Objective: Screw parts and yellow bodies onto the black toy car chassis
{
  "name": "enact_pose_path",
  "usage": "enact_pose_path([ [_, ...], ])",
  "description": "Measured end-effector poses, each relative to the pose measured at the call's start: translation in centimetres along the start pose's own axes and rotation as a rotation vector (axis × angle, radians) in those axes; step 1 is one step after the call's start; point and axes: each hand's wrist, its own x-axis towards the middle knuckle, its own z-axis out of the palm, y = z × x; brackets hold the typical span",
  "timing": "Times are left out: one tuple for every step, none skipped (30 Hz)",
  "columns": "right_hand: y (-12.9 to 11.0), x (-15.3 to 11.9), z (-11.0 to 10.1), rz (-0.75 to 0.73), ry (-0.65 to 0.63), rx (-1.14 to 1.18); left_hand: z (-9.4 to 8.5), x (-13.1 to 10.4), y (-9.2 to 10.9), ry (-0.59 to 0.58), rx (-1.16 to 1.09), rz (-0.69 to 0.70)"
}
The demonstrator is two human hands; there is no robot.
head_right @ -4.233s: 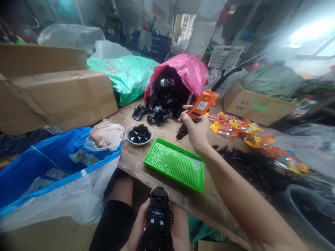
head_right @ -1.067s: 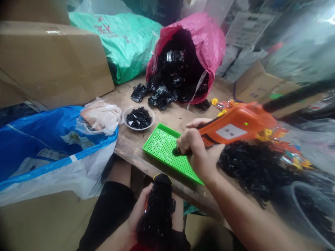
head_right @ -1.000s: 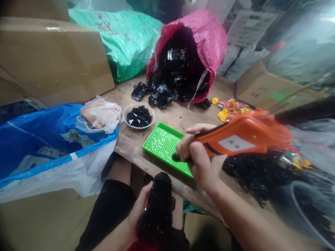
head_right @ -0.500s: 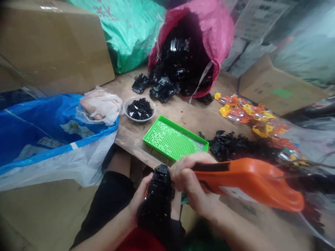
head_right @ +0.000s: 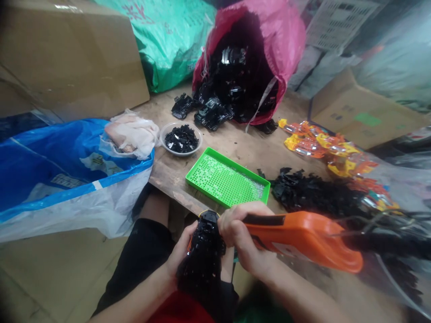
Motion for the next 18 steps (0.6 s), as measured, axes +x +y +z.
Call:
enact_pose_path([
  [0.04,0.0,-0.01,0.001,-0.001,-0.002,0.04,-0.03,0.01,0.0,0.006,0.0],
  [0.08,-0.02,-0.03,0.003,-0.003,-0.003,0.08,-0.06,0.02,0.002,0.01,-0.003],
  [0.1,-0.04,-0.05,0.006,-0.003,-0.002,0.12,-0.09,0.02,0.006,0.01,-0.008],
  [0.12,-0.07,-0.09,0.01,-0.002,-0.001,0.15,-0.11,0.03,0.006,0.01,-0.014],
  [0.14,-0.1,-0.12,0.01,0.0,0.001,0.19,-0.13,0.02,0.007,0.008,-0.018],
  [0.15,-0.14,-0.16,0.01,0.0,0.0,0.22,-0.14,0.02,0.005,0.008,-0.016],
  [0.15,-0.18,-0.19,0.008,-0.001,-0.002,0.25,-0.14,0.01,0.004,0.008,-0.012],
  [0.15,-0.21,-0.22,0.007,-0.002,-0.006,0.28,-0.14,0.01,0.0,0.009,-0.005],
  [0.15,-0.22,-0.24,0.009,-0.003,-0.011,0.3,-0.12,0.01,-0.001,0.007,0.0],
  [0.14,-0.22,-0.24,0.015,-0.005,-0.016,0.33,-0.09,0.02,-0.001,0.005,-0.002],
  [0.14,-0.21,-0.24,0.026,-0.007,-0.019,0.35,-0.06,0.03,0.001,0.002,-0.011],
  [0.15,-0.18,-0.22,0.037,-0.009,-0.021,0.37,-0.04,0.05,0.002,0.001,-0.019],
  [0.17,-0.13,-0.19,0.045,-0.01,-0.02,0.38,-0.03,0.08,0.003,0.001,-0.026],
  [0.21,-0.08,-0.16,0.05,-0.012,-0.017,0.39,-0.04,0.11,0.008,0.001,-0.028],
  [0.24,-0.03,-0.11,0.049,-0.014,-0.013,0.41,-0.08,0.15,0.017,0.003,-0.036],
  [0.29,0.02,-0.07,0.043,-0.016,-0.01,0.43,-0.14,0.18,0.028,0.01,-0.047],
  [0.33,0.06,-0.03,0.035,-0.018,-0.01,0.47,-0.22,0.21,0.039,0.017,-0.065],
  [0.36,0.09,0.01,0.028,-0.021,-0.013,0.52,-0.31,0.24,0.047,0.025,-0.089],
])
